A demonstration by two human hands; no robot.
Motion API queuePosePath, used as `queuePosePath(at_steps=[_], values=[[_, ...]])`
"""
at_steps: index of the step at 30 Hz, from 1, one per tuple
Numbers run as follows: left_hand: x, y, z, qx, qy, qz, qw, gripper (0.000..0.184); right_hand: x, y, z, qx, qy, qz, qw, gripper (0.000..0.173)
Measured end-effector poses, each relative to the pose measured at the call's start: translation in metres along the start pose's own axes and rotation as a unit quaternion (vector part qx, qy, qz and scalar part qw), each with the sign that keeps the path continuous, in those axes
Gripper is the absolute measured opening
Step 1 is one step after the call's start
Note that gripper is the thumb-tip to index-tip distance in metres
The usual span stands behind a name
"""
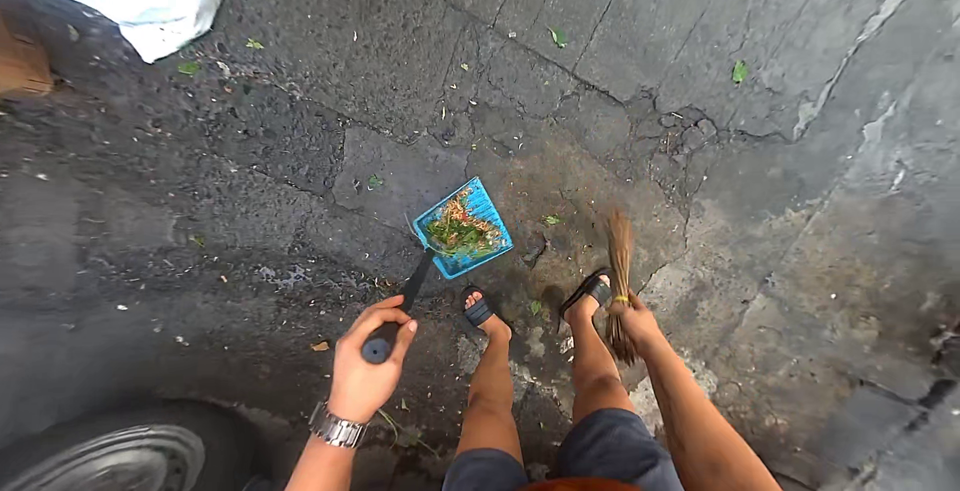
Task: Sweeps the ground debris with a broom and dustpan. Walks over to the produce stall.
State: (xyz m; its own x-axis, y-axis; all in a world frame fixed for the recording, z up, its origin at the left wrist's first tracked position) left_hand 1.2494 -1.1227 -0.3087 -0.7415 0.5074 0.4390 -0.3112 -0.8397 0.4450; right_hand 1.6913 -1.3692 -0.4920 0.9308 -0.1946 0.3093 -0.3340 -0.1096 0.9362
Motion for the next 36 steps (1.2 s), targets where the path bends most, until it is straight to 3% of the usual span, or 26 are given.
queuePosePath(at_steps=[2, 3, 5, 7, 10, 13, 18, 21, 24, 26, 28, 30, 33, 36], values=[[0.003, 0.001, -0.002, -0.001, -0.042, -0.012, 0.999, 0.020, -0.047, -0.024, 0.003, -0.033, 0.025, -0.012, 0.999, 0.068], [-0.002, -0.003, -0.003, 0.003, -0.061, -0.015, 0.998, 0.021, -0.092, -0.026, -0.006, -0.028, 0.081, -0.055, 0.995, 0.073], [-0.011, -0.010, -0.006, 0.019, -0.089, -0.017, 0.996, 0.019, -0.185, 0.001, -0.023, -0.005, 0.190, -0.142, 0.971, 0.089], [-0.005, -0.015, -0.011, 0.029, -0.091, -0.013, 0.995, 0.018, -0.233, 0.048, -0.028, 0.020, 0.239, -0.190, 0.952, 0.096], [0.039, -0.018, -0.030, 0.033, -0.043, 0.011, 0.998, 0.021, -0.207, 0.113, -0.073, 0.064, 0.231, -0.233, 0.942, 0.090], [0.096, 0.009, -0.061, 0.078, 0.062, 0.056, 0.993, 0.022, -0.124, 0.133, -0.140, 0.108, 0.233, -0.196, 0.946, 0.088], [0.149, 0.036, -0.087, 0.127, 0.180, 0.195, 0.956, 0.017, 0.012, 0.031, -0.302, 0.126, 0.186, -0.036, 0.974, 0.067], [0.160, 0.027, -0.097, 0.139, 0.185, 0.243, 0.942, 0.017, 0.061, -0.061, -0.394, 0.106, 0.153, 0.060, 0.981, 0.070], [0.165, 0.008, -0.108, 0.151, 0.181, 0.259, 0.937, 0.014, 0.045, -0.131, -0.464, 0.079, 0.147, 0.091, 0.982, 0.065], [0.163, -0.003, -0.120, 0.162, 0.194, 0.258, 0.933, 0.012, -0.018, -0.153, -0.490, 0.079, 0.212, 0.042, 0.973, 0.063], [0.164, -0.010, -0.123, 0.176, 0.203, 0.253, 0.929, 0.011, -0.089, -0.159, -0.472, 0.101, 0.346, -0.043, 0.932, 0.076], [0.169, -0.022, -0.119, 0.182, 0.204, 0.249, 0.929, 0.011, -0.129, -0.134, -0.435, 0.119, 0.433, -0.105, 0.887, 0.097], [0.176, -0.017, -0.116, 0.191, 0.194, 0.271, 0.923, 0.015, -0.114, -0.036, -0.407, 0.122, 0.426, -0.181, 0.878, 0.098], [0.177, -0.013, -0.114, 0.212, 0.189, 0.289, 0.914, 0.018, -0.072, -0.002, -0.447, 0.155, 0.365, -0.123, 0.910, 0.095]])
Point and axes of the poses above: each hand's wrist, its own y-axis away from the middle knuckle, its own x-axis out of the back of the hand, z = x × y, the point moved 10 cm from there along -y, towards the middle knuckle, and after that the axes turned 6 degrees about -z, right-handed, at the moved point
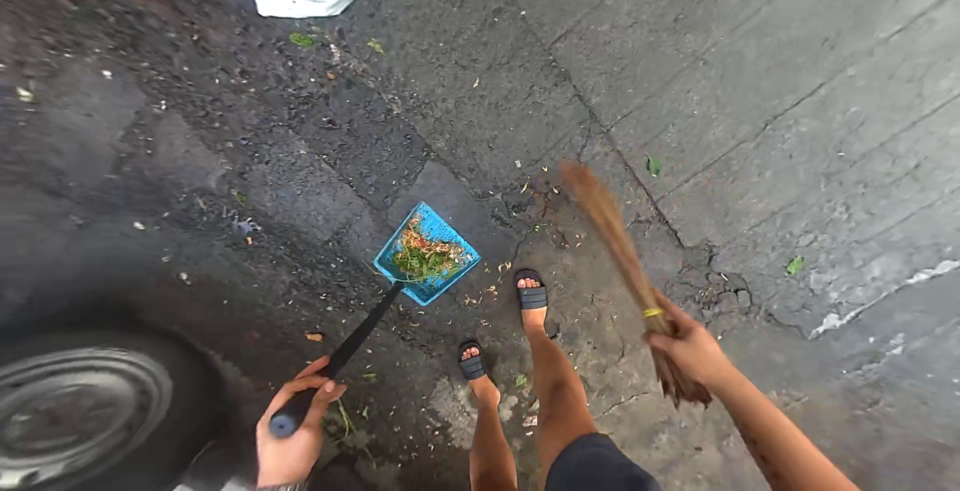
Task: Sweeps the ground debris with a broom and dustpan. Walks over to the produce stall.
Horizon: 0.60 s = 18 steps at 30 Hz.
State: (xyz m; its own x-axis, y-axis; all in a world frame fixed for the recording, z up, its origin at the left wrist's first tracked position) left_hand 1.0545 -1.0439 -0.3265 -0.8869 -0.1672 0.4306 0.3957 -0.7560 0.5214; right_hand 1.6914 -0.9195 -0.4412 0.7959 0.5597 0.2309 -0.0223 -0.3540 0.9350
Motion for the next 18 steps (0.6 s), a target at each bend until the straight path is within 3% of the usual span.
queuePosePath(at_steps=[2, 3, 4, 6, 8, 10, 12, 14, 16, 18], values=[[-0.007, -0.006, 0.005, 0.009, -0.004, 0.003, 1.000, 0.019, 0.032, -0.042, -0.024, -0.010, -0.030, 0.065, 0.997, 0.094], [-0.010, -0.007, 0.006, 0.014, -0.007, 0.003, 1.000, 0.019, 0.027, -0.071, -0.036, -0.025, -0.033, 0.071, 0.997, 0.092], [-0.012, -0.007, 0.006, 0.021, -0.014, 0.001, 1.000, 0.019, 0.003, -0.096, -0.048, -0.038, -0.010, 0.055, 0.998, 0.090], [-0.016, -0.011, 0.009, 0.030, -0.024, -0.002, 0.999, 0.019, -0.089, -0.112, -0.067, -0.028, 0.099, -0.032, 0.994, 0.086], [-0.017, -0.016, 0.010, 0.033, -0.020, 0.003, 0.999, 0.019, -0.185, -0.088, -0.071, -0.011, 0.202, -0.135, 0.970, 0.087], [-0.014, -0.013, 0.008, 0.036, -0.019, -0.001, 0.999, 0.020, -0.225, -0.037, -0.056, 0.000, 0.212, -0.213, 0.954, 0.094], [-0.006, -0.012, 0.004, 0.021, -0.014, -0.003, 1.000, 0.020, -0.188, 0.000, -0.043, 0.011, 0.135, -0.189, 0.973, 0.093], [-0.004, -0.010, 0.000, 0.003, -0.001, -0.016, 1.000, 0.020, -0.089, 0.008, -0.021, 0.002, 0.048, -0.072, 0.996, 0.090], [-0.003, -0.008, -0.005, -0.009, 0.012, -0.028, 1.000, 0.019, 0.027, -0.017, 0.006, -0.032, -0.002, 0.050, 0.998, 0.084], [-0.005, -0.009, -0.010, -0.015, 0.017, -0.035, 0.999, 0.017, 0.112, -0.071, 0.033, -0.080, -0.048, 0.125, 0.988, 0.082]])
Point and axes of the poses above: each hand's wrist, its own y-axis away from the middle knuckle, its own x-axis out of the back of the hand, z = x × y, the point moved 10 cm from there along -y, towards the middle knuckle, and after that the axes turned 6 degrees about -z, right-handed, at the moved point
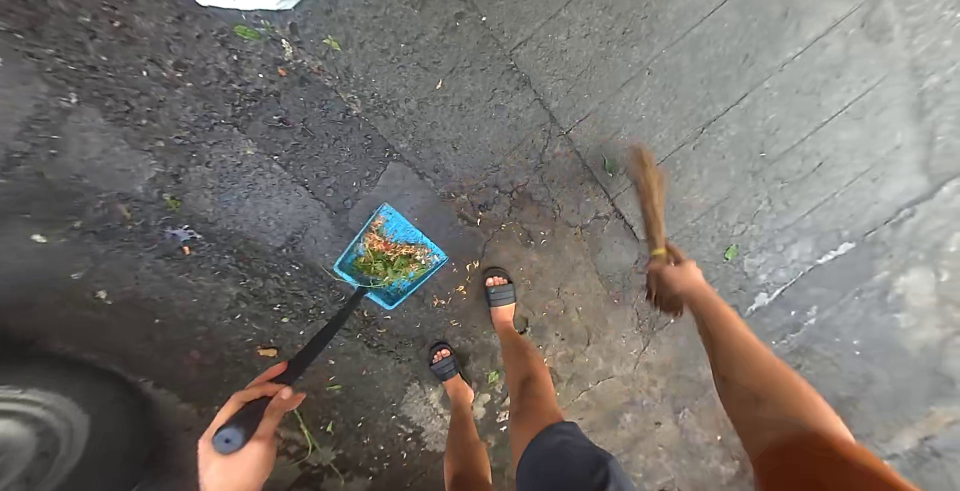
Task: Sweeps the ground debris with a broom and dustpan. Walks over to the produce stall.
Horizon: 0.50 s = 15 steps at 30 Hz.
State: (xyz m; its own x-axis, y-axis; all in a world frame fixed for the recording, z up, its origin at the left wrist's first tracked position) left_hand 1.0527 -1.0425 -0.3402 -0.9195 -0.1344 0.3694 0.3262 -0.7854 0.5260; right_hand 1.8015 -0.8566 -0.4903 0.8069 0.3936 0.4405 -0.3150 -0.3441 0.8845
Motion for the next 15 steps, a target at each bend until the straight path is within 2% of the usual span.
queuePosePath(at_steps=[2, 4, 6, 9, 11, 13, 15], values=[[-0.006, 0.001, 0.001, 0.011, -0.007, -0.002, 1.000, 0.017, 0.007, -0.057, 0.004, -0.040, 0.025, 0.000, 0.999, 0.085], [-0.009, -0.007, 0.006, 0.012, -0.017, 0.003, 1.000, 0.017, -0.042, -0.066, -0.008, -0.027, 0.122, -0.073, 0.990, 0.089], [-0.012, -0.007, 0.007, 0.013, -0.027, 0.005, 1.000, 0.019, -0.082, -0.028, 0.000, 0.014, 0.157, -0.145, 0.977, 0.096], [-0.017, -0.005, 0.019, 0.027, -0.042, 0.009, 0.999, 0.020, -0.063, 0.061, 0.026, 0.078, 0.155, -0.198, 0.965, 0.097], [-0.015, -0.004, 0.022, 0.035, -0.045, 0.013, 0.998, 0.021, -0.035, 0.083, 0.034, 0.078, 0.118, -0.163, 0.976, 0.095], [-0.018, -0.007, 0.024, 0.040, -0.048, 0.012, 0.998, 0.021, -0.024, 0.064, 0.036, 0.049, 0.058, -0.096, 0.992, 0.093], [-0.023, -0.009, 0.025, 0.047, -0.053, 0.005, 0.997, 0.021, -0.059, 0.038, 0.025, 0.006, -0.006, -0.064, 0.998, 0.086]])
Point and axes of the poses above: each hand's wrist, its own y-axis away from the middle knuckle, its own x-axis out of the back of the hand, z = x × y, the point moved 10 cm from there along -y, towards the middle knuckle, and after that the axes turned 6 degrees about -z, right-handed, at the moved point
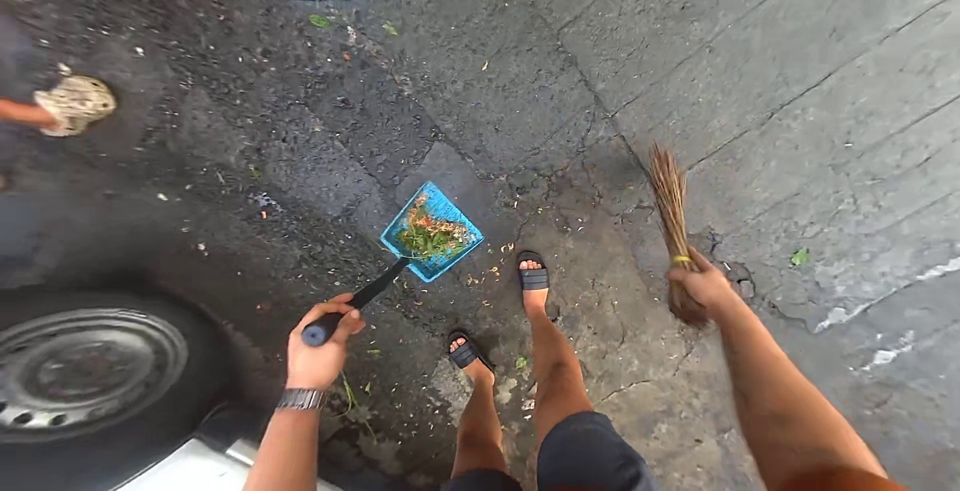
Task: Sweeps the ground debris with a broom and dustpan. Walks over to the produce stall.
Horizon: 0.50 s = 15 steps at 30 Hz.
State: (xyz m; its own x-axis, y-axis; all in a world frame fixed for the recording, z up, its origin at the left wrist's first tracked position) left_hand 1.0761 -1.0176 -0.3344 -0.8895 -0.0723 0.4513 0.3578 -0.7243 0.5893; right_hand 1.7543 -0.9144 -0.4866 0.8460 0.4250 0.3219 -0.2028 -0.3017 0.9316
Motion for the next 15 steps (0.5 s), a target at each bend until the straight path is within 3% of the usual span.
queuePosePath(at_steps=[1, 3, 5, 7, 8, 10, 13, 15], values=[[-0.002, 0.000, 0.000, 0.002, -0.006, -0.003, 1.000, 0.021, -0.043, -0.008, -0.010, -0.007, -0.009, -0.005, 1.000, 0.080], [-0.006, 0.000, 0.000, 0.002, -0.018, -0.010, 1.000, 0.021, -0.170, 0.005, -0.031, 0.001, 0.047, -0.056, 0.997, 0.071], [-0.011, 0.004, -0.003, 0.003, -0.029, -0.020, 0.999, 0.019, -0.306, 0.040, -0.034, 0.018, 0.126, -0.132, 0.983, 0.081], [-0.005, 0.008, -0.007, -0.001, -0.037, -0.020, 0.999, 0.018, -0.389, 0.081, -0.036, 0.025, 0.159, -0.187, 0.969, 0.098], [0.003, 0.011, -0.011, -0.004, -0.031, -0.015, 0.999, 0.018, -0.404, 0.100, -0.035, 0.037, 0.148, -0.192, 0.969, 0.100], [0.031, 0.027, -0.032, -0.007, -0.006, -0.016, 1.000, 0.018, -0.385, 0.142, -0.018, 0.074, 0.101, -0.172, 0.977, 0.097], [0.085, 0.056, -0.069, -0.033, 0.038, -0.019, 0.999, 0.018, -0.296, 0.171, 0.020, 0.095, 0.039, -0.095, 0.990, 0.091], [0.115, 0.079, -0.089, -0.062, 0.043, -0.031, 0.997, 0.020, -0.246, 0.149, 0.054, 0.050, -0.031, -0.035, 0.998, 0.086]])
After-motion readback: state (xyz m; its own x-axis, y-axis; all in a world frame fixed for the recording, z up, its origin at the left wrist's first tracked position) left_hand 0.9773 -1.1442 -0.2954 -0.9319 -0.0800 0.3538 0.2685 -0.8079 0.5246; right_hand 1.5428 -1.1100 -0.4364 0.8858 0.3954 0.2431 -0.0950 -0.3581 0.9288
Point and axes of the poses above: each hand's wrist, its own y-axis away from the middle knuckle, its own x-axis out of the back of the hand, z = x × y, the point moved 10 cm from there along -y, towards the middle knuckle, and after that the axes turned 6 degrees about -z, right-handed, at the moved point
